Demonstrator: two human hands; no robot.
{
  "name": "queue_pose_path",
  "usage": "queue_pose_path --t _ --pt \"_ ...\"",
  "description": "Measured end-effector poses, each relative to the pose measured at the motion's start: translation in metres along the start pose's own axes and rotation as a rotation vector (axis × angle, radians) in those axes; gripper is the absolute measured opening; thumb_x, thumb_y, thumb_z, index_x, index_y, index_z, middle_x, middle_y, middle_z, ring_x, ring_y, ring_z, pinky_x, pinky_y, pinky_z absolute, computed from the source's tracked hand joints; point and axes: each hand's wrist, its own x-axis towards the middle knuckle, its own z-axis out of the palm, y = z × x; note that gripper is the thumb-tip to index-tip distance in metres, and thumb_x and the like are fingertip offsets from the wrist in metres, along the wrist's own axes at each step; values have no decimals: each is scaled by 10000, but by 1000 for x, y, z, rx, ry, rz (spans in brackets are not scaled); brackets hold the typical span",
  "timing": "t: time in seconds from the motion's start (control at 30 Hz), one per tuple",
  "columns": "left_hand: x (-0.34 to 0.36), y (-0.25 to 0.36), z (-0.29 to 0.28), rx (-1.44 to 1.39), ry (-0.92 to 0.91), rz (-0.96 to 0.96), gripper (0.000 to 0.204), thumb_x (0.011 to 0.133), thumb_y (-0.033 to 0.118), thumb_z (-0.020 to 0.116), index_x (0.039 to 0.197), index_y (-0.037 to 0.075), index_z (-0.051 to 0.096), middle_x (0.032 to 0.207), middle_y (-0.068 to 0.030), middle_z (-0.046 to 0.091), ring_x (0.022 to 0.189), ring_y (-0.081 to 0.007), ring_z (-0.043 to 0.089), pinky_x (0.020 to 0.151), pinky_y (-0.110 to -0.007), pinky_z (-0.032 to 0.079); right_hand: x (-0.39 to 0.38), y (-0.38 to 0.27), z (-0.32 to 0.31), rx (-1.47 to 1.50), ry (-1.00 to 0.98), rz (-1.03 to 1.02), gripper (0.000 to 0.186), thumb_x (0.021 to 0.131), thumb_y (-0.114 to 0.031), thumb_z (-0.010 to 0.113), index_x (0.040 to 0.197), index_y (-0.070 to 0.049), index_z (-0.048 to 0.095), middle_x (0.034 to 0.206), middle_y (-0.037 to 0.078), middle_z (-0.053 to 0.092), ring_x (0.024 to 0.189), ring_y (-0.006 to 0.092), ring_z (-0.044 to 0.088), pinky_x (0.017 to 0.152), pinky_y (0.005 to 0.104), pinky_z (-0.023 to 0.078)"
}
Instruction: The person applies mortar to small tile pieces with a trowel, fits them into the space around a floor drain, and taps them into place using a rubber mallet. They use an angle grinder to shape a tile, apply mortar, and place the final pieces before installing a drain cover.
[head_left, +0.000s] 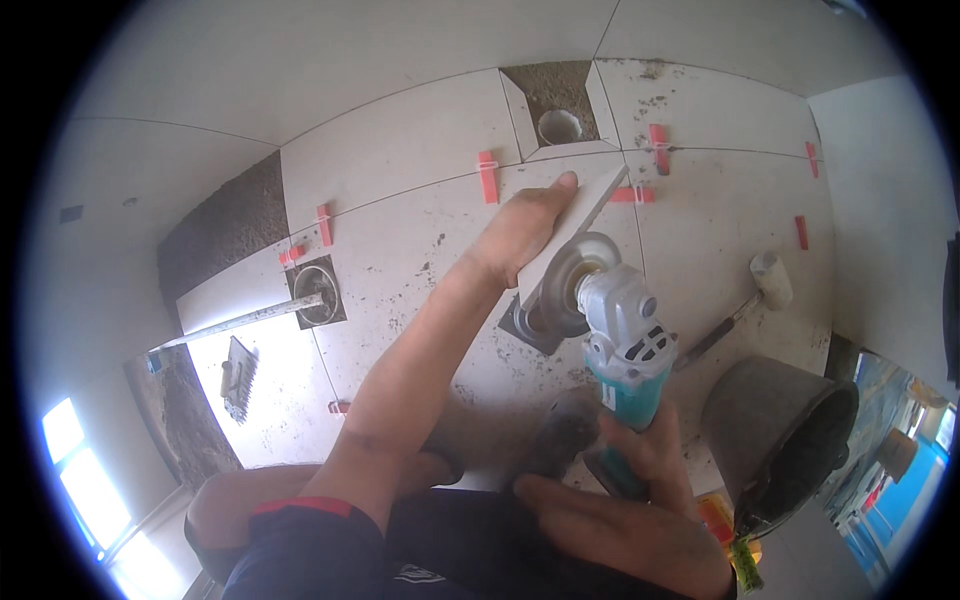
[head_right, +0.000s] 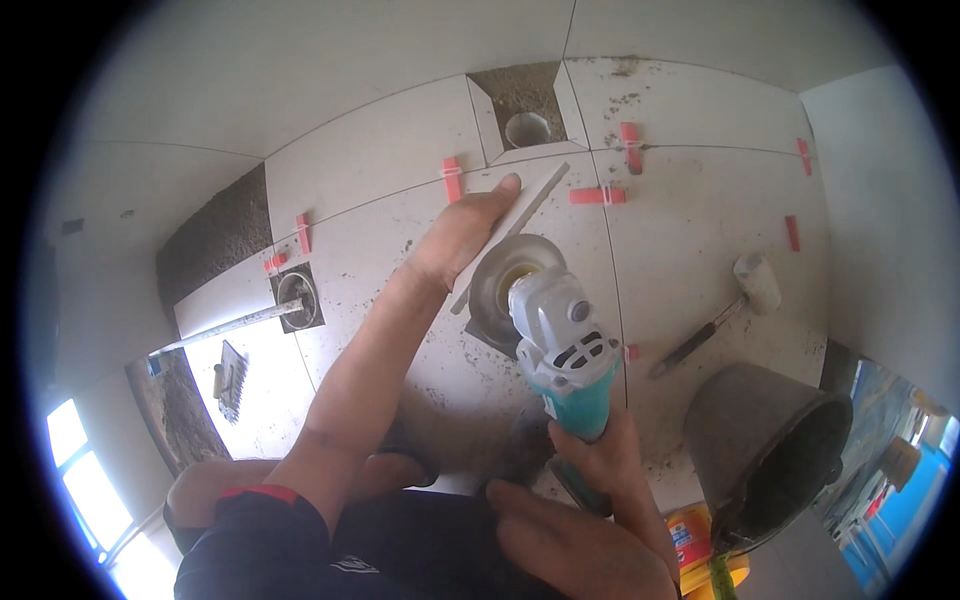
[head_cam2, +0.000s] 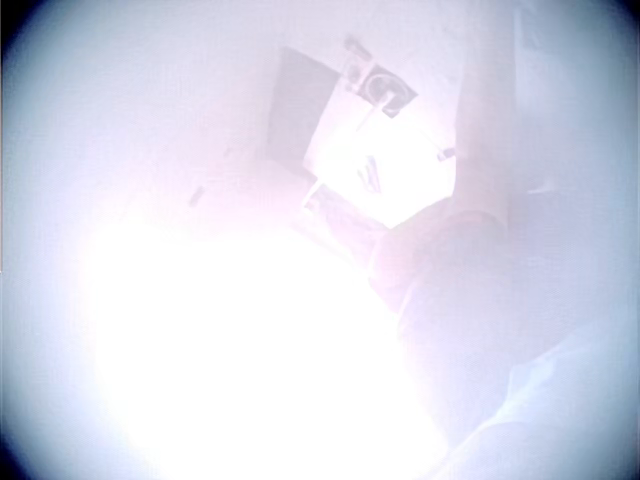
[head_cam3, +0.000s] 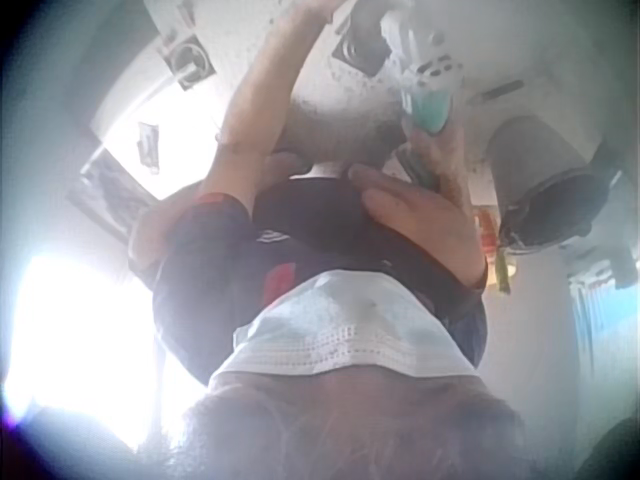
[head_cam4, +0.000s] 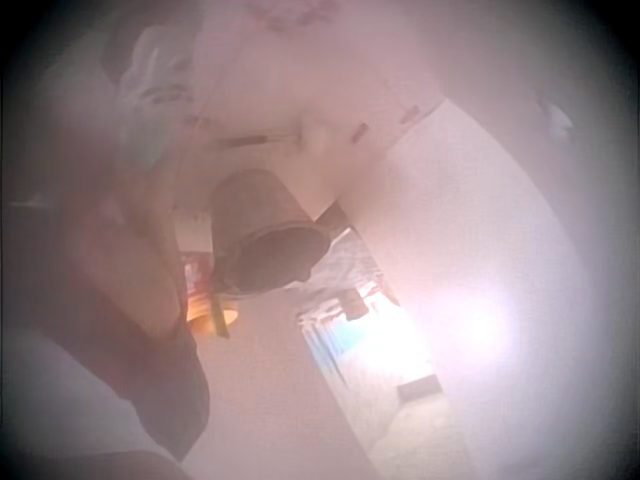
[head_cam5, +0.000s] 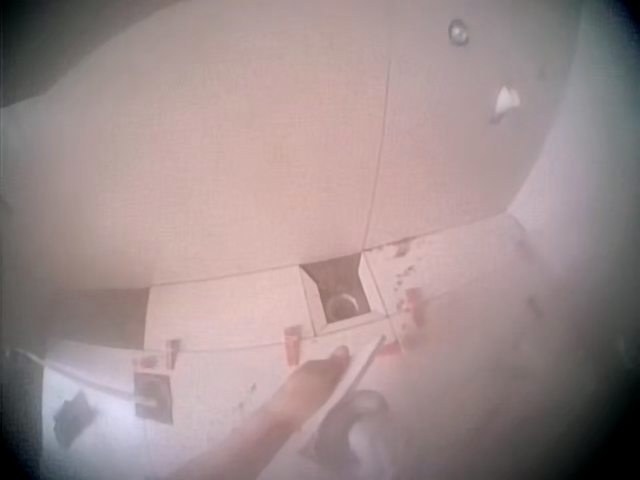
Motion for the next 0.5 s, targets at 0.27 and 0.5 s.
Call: queue_pose_path --t 0.27,0.5 --pt "-1 1 1 105 11 -19 638 1027 502 403 1100 -80 653 1020 -144 675 915 -171 578 886 -315 440 -4 -4 -1 -118 -26 24 335 745 -236 767 958 14 699 813 129 719 808 171 702 720 357 536" --pt "2 -2 -1 155 17 -32 647 1027 511 386 1090 -76 653 1023 -156 675 924 -188 574 890 -325 435 -3 -4 -1 -68 -12 12 311 753 -220 757 953 11 701 813 124 720 801 160 694 713 357 536"
